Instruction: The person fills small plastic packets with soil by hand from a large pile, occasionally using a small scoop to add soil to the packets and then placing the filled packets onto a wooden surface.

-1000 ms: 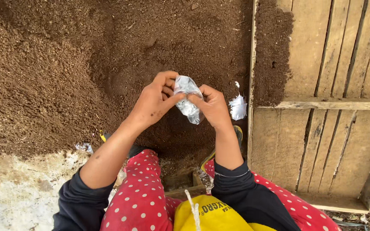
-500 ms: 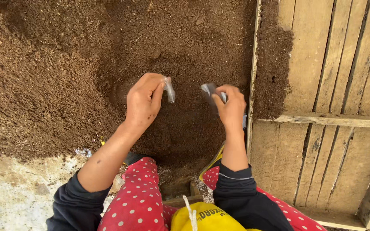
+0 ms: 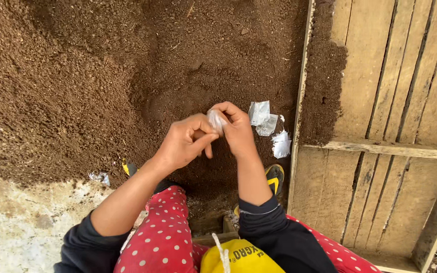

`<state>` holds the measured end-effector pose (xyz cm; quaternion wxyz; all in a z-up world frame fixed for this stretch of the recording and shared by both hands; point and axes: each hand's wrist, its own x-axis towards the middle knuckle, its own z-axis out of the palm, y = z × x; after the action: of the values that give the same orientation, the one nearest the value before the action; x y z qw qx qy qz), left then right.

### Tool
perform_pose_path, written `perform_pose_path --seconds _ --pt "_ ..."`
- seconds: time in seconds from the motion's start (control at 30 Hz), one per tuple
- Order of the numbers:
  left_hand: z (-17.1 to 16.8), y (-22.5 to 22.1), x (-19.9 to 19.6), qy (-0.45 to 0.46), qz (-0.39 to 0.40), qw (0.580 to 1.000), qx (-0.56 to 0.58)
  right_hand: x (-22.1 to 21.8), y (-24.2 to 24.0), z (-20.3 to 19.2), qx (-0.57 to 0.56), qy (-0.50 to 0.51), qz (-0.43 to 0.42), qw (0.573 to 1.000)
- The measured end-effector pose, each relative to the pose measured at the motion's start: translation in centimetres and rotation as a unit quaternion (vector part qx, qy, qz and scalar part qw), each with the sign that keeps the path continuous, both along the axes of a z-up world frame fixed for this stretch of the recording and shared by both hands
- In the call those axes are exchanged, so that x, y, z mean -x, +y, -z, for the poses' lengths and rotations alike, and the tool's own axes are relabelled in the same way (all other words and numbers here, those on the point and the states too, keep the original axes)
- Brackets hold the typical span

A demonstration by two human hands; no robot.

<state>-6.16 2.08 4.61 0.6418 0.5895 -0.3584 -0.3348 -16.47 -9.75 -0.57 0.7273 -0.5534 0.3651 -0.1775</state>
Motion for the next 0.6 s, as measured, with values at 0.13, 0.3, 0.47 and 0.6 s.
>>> perform_pose_path --seconds 0.13,0.3,0.47,0.6 --pt "-1.7 1.0 -0.6 0.166 0.139 0.974 -0.067 3.7 1.4 3.1 0.099 0.097 0.127 0.982" --pt "1.3 0.5 -3.9 -0.501 -0.087 0.841 -0.185 1.6 4.8 5.7 0.036 0.163 0.236 0.957" --pt "6.3 -1.8 -5.5 -0.463 0.069 0.832 -0.298 -5.5 -0.6 6.8 0.034 0.075 0.108 0.991" --pt "5.3 -2.0 -5.3 -0.464 0.140 0.781 -0.393 -7.6 -6.8 1.4 0.207 0.006 0.012 0.978"
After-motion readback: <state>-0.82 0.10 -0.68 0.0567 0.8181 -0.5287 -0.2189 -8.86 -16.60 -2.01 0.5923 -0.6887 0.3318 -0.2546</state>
